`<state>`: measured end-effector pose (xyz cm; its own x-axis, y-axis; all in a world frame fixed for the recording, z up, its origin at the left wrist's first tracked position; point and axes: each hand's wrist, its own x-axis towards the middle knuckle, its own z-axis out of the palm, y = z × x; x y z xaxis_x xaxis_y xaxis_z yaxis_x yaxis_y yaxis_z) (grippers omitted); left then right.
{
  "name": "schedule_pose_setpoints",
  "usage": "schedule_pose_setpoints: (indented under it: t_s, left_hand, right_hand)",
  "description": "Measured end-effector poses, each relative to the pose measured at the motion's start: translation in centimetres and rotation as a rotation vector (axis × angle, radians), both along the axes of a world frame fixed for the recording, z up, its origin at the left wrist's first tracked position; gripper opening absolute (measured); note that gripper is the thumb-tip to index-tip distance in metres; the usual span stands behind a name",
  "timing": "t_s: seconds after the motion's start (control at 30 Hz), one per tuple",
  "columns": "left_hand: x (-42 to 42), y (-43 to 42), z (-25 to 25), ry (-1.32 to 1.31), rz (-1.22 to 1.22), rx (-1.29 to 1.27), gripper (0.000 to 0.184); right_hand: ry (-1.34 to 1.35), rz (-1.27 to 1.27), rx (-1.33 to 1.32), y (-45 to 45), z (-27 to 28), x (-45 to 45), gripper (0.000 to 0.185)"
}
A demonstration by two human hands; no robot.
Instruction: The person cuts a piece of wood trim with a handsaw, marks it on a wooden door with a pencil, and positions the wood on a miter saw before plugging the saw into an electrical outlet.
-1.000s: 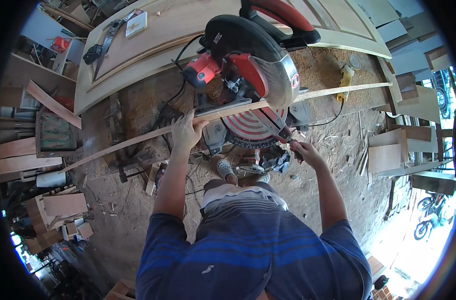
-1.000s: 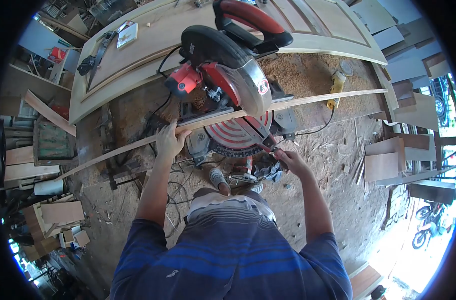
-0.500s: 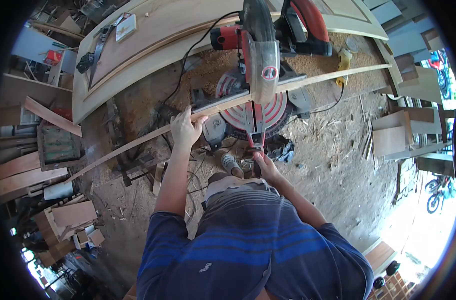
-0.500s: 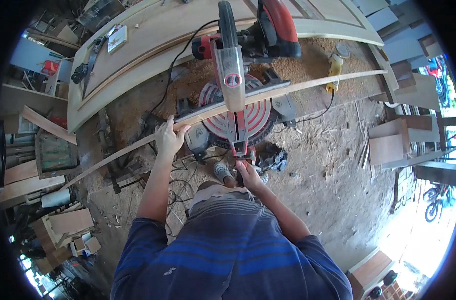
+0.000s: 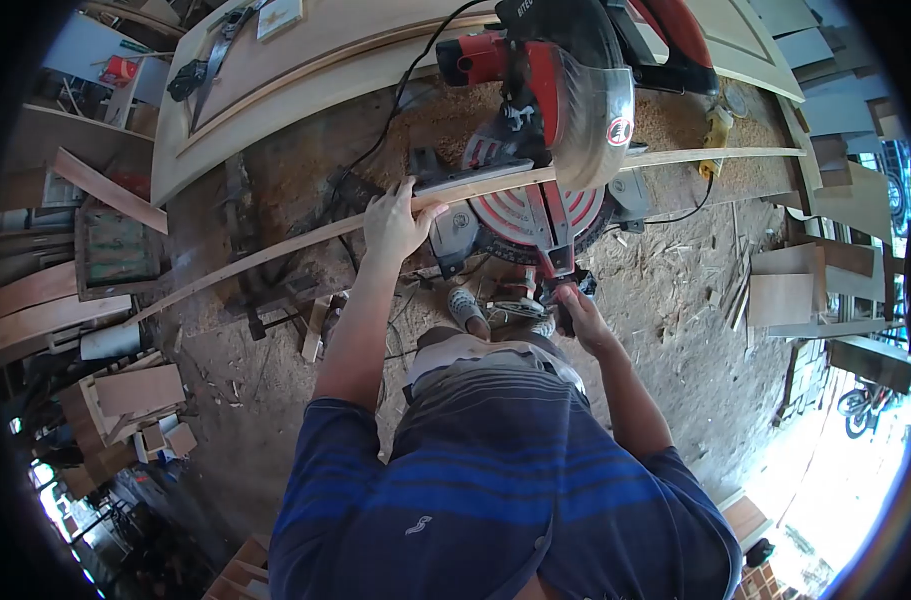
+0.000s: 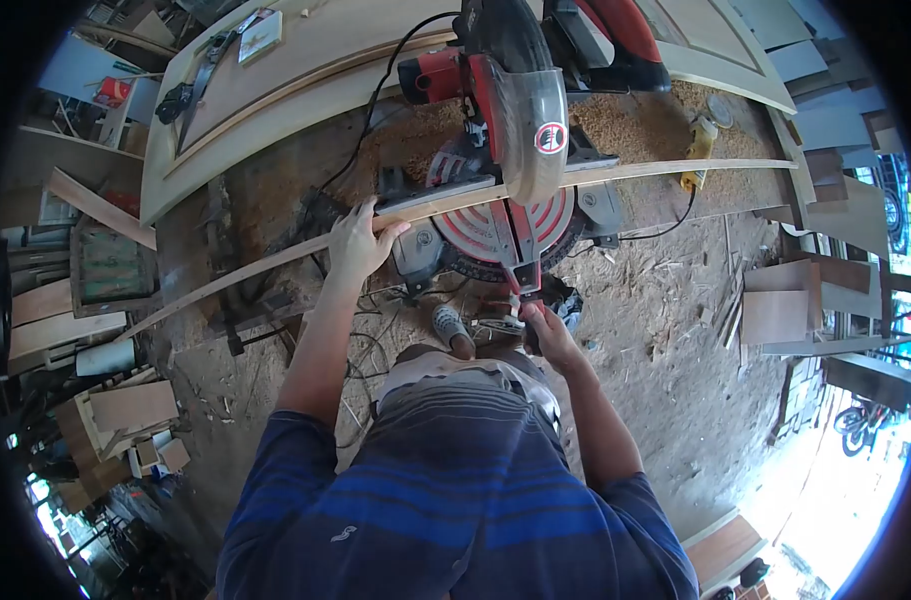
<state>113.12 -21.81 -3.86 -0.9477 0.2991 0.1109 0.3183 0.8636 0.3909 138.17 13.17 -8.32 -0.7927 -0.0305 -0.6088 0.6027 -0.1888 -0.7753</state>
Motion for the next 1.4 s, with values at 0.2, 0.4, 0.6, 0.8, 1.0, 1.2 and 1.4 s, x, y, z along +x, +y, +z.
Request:
schedule_pose_setpoints:
  t_s: [0.2,0.4,0.6,0.8,1.0,1.2,1.4]
  left_hand:
    - [0.3,1.7,0.5,0.074,0.047,0.141,0.091]
    - [0.0,2.7,-0.5,0.148,0.024,0.182,0.084]
    - [0.1,2.7,-0.8,0.141,0.045,0.203,0.082]
    - [0.0,2.6,-1.4,0.169,0.037,0.241,0.081]
    - [0.1,2.7,-1.3,0.202,0.043,0.232,0.081]
    - [0.1,2.7,-0.9,0.187,0.036,0.24,0.081]
    - [0.1,2.8,-0.7,0.156,0.053,0.204,0.082]
  right_hand:
    - [-0.053,0.024,0.011,0.0,1.1,-0.3,0.051]
    - [-0.068,0.018,0.055,-0.1,1.1,-0.4,0.057]
    - [-0.166,0.032,0.059,0.1,2.3,-1.1,0.071]
    - [-0.168,0.031,0.041,0.4,1.7,-1.0,0.071]
    - [-0.186,0.021,0.034,0.5,1.7,-0.9,0.072]
    - [-0.181,0.036,0.012,0.6,1.6,-1.0,0.072]
    - [-0.166,0.03,0.027,0.5,1.7,-1.0,0.072]
